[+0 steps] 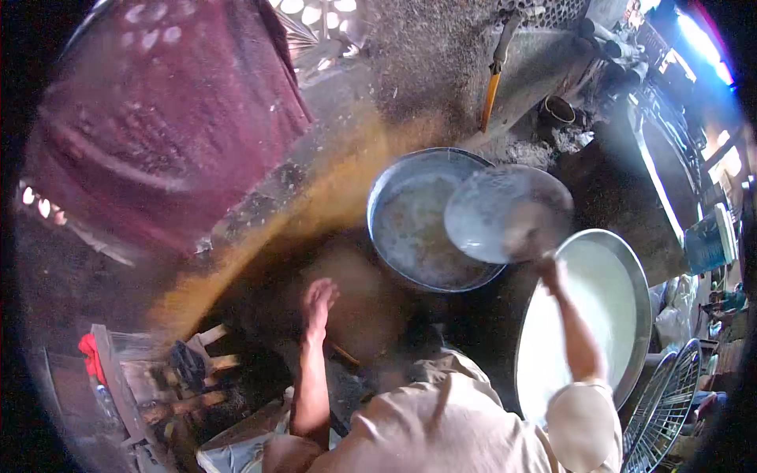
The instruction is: The person unmolds a block of tofu by flipping it with a wooden board, unwrapping the cloth, and carrying the tofu slab across the room. The person then scoops and stirs liquid in a large vat using a ladle before returning to remove the cloth from the mold.
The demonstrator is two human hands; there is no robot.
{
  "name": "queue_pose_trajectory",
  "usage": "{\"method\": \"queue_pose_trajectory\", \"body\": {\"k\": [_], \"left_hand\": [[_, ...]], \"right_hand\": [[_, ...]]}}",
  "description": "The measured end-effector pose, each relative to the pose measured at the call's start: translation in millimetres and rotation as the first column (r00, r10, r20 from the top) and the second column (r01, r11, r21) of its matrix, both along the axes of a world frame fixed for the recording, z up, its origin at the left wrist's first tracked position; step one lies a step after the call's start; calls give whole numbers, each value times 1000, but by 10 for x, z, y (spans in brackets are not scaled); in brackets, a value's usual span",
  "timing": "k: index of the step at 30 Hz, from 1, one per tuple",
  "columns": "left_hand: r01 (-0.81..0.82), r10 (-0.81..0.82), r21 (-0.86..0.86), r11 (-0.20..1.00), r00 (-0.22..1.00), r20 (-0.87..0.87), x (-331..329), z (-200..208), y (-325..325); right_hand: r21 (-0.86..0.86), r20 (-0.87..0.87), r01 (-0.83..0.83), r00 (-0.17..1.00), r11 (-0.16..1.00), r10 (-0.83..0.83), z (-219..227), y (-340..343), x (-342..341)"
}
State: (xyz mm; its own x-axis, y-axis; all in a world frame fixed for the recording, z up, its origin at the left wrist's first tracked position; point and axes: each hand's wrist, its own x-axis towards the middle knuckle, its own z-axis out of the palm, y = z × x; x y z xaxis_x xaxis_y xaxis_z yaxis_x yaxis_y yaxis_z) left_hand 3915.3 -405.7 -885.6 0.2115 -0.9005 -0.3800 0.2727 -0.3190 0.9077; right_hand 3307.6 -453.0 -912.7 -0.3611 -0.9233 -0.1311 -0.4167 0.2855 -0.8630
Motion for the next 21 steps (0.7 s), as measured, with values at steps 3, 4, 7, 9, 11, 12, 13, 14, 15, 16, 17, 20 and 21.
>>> {"method": "queue_pose_trajectory", "body": {"k": [3,4,7,9,11,12,13,14,15,16,17,20,21], "left_hand": [[-174,172,150,973,985,24,232,-498,316],[-240,237,236,942,971,44,291,-577,477],[-362,345,438,823,931,122,287,-678,790],[-308,303,457,835,949,87,70,-647,654],[-299,294,518,801,951,94,-32,-683,579],[-383,346,573,725,921,178,86,-634,826],[-416,364,583,698,907,213,184,-616,989],[-361,407,589,723,911,59,328,-648,1155],[-268,414,582,768,901,-130,375,-708,1169],[-305,378,583,753,926,-5,286,-708,1141],[-292,367,597,747,930,-4,191,-648,1060],[-304,308,583,753,947,96,70,-545,975],[-300,304,590,750,948,96,59,-543,937]], "right_hand": [[241,129,-99,989,966,70,-655,-135,1637],[459,341,-124,939,880,-46,-533,-231,2173],[604,507,-86,808,792,-300,-1111,-513,2724],[573,421,128,801,809,-425,-2328,-740,2099],[619,91,151,961,770,-262,-2839,-1124,1284],[616,72,36,992,787,-102,-2755,-1276,1512],[556,-306,53,941,829,145,-2609,-1523,1477],[556,-413,134,901,820,133,-2383,-1752,1469],[544,-285,324,939,774,-192,-2252,-2022,1169],[474,-257,342,935,812,-244,-2114,-2161,966],[398,-224,362,929,843,-294,-1975,-2229,820],[342,-661,172,743,924,106,-1821,-2267,719],[349,-662,176,742,920,109,-1936,-2243,703]]}}
